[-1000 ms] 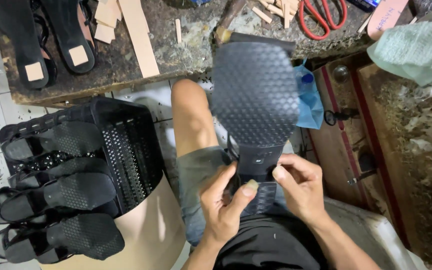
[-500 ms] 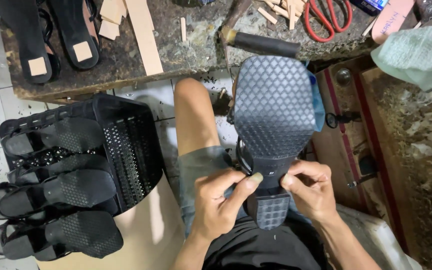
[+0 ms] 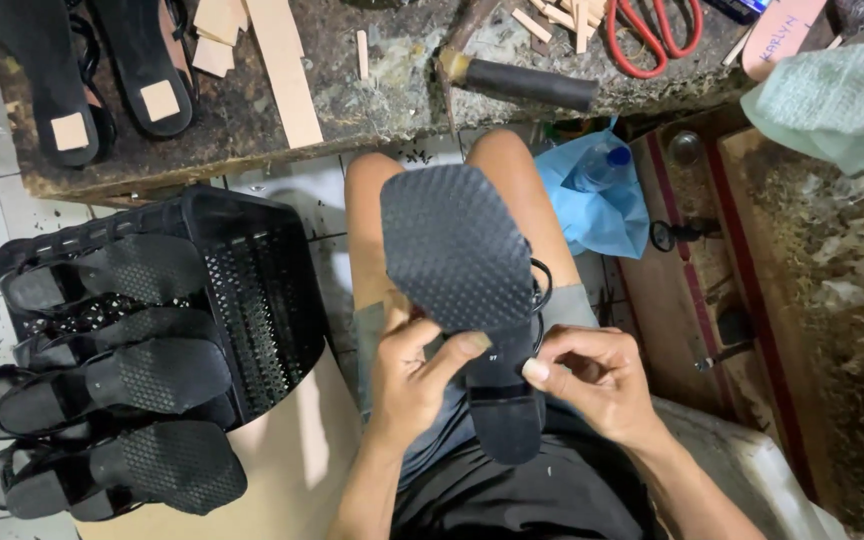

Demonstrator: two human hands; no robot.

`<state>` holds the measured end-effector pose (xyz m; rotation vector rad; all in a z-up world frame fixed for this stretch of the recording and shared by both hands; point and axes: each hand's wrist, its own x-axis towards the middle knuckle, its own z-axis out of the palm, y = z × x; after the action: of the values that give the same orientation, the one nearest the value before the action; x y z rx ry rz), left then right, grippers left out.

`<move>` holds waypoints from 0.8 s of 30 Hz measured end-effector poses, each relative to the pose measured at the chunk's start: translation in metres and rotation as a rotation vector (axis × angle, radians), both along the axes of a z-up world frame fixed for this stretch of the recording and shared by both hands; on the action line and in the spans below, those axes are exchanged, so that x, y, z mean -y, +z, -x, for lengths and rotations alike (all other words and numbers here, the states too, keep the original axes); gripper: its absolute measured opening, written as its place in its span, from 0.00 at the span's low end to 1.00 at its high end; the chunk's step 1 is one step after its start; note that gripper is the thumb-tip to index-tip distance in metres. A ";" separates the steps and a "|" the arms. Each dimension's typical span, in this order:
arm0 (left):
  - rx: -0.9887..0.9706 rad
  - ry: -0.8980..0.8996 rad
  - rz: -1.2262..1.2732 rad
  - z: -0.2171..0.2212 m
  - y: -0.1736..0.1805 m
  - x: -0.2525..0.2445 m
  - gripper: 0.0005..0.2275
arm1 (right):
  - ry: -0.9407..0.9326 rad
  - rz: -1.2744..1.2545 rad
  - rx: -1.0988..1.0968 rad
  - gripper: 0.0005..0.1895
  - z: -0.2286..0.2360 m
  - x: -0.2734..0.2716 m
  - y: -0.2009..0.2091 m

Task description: Assembling sandals by attaching straps to soles using adhesive and a hammer in a workshop environment.

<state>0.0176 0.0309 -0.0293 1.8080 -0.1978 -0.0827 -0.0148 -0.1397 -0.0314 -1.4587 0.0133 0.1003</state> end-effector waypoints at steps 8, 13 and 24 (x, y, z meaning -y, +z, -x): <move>-0.097 0.164 0.168 0.010 -0.020 0.004 0.13 | -0.050 0.505 0.140 0.15 -0.005 0.000 0.005; -0.128 0.101 0.070 0.009 -0.013 0.007 0.09 | -0.006 0.403 0.054 0.11 -0.004 0.004 -0.023; -0.180 0.114 0.438 0.015 -0.051 0.012 0.06 | -0.134 -0.001 0.028 0.09 0.002 -0.003 -0.048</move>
<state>0.0023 0.0193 -0.0807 1.3630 0.0168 -0.1110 -0.0165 -0.1368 -0.0795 -1.4544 0.0879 -0.0297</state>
